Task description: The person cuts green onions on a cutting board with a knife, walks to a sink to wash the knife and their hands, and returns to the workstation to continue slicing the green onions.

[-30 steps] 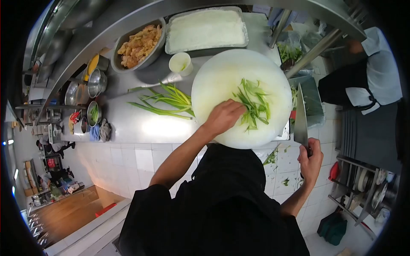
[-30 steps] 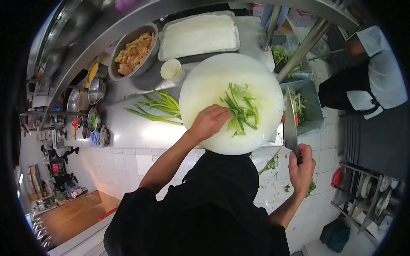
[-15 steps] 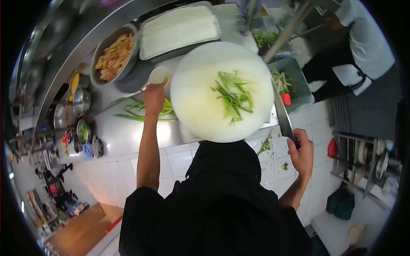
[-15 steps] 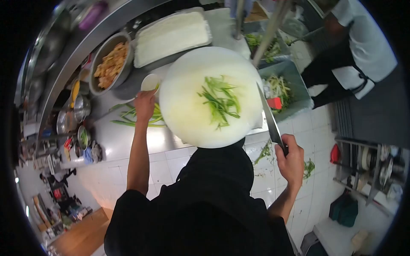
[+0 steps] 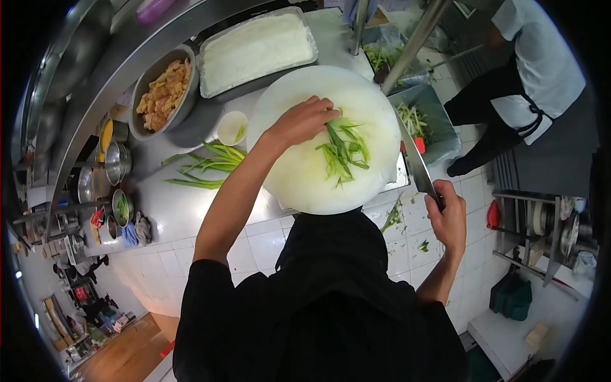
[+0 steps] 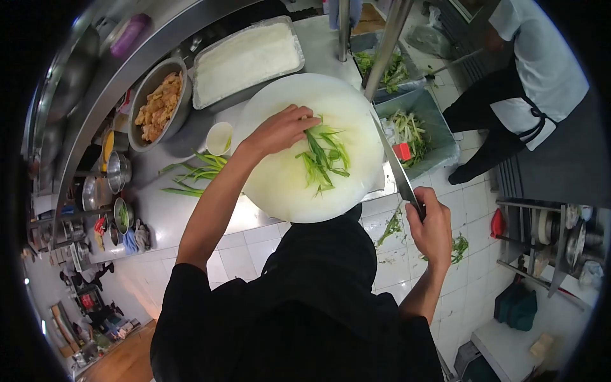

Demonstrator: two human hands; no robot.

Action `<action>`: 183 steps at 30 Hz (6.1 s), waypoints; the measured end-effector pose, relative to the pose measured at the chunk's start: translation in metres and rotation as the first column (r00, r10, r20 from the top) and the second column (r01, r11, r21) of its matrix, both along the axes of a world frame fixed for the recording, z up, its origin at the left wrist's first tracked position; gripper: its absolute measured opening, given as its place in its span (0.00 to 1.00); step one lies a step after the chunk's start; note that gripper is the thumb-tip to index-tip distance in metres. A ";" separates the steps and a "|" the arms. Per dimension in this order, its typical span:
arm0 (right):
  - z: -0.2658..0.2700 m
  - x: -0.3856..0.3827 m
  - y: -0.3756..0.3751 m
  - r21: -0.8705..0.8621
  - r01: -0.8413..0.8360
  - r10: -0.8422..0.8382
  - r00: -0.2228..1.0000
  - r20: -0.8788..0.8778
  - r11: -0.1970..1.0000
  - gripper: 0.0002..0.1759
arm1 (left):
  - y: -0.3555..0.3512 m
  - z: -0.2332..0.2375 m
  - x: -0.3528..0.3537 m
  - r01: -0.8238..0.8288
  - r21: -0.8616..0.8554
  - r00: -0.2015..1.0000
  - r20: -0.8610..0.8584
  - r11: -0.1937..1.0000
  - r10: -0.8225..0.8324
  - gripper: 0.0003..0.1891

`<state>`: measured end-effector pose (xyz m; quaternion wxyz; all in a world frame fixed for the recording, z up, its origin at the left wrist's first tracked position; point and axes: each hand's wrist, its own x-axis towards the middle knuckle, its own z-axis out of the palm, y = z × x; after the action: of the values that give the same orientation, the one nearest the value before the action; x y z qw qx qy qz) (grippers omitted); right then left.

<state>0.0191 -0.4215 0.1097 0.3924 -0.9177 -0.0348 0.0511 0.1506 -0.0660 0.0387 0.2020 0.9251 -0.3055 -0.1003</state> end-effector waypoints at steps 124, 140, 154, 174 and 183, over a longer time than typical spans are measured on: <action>-0.033 0.059 0.027 -0.046 -0.156 0.143 0.968 -0.207 0.987 0.06 | 0.177 -0.068 -0.119 -0.933 -0.223 0.341 -0.288 0.284 0.895 0.13; -0.027 0.041 0.027 -0.056 -0.093 0.074 0.958 -0.278 0.994 0.09 | 0.168 -0.056 0.057 -0.768 0.316 0.610 0.097 0.557 0.786 0.15; -0.032 0.029 0.012 -0.007 -0.076 0.069 0.936 -0.344 0.997 0.09 | 0.187 0.017 -0.008 -0.797 0.322 0.546 0.021 0.512 0.837 0.13; -0.019 0.047 0.037 0.544 -0.017 0.314 0.832 -0.458 0.839 0.21 | 0.164 -0.072 -0.201 -0.843 0.091 0.531 -0.021 0.530 0.847 0.12; -0.026 0.054 0.081 0.509 -0.236 0.516 0.676 -0.526 0.828 0.19 | 0.152 -0.099 -0.216 -0.741 -0.106 0.642 0.180 0.663 0.746 0.10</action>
<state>0.0734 -0.3402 0.0839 0.5387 -0.7140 -0.1005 0.4358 -0.0659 0.0863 -0.0601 0.2027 0.9716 0.0806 0.0919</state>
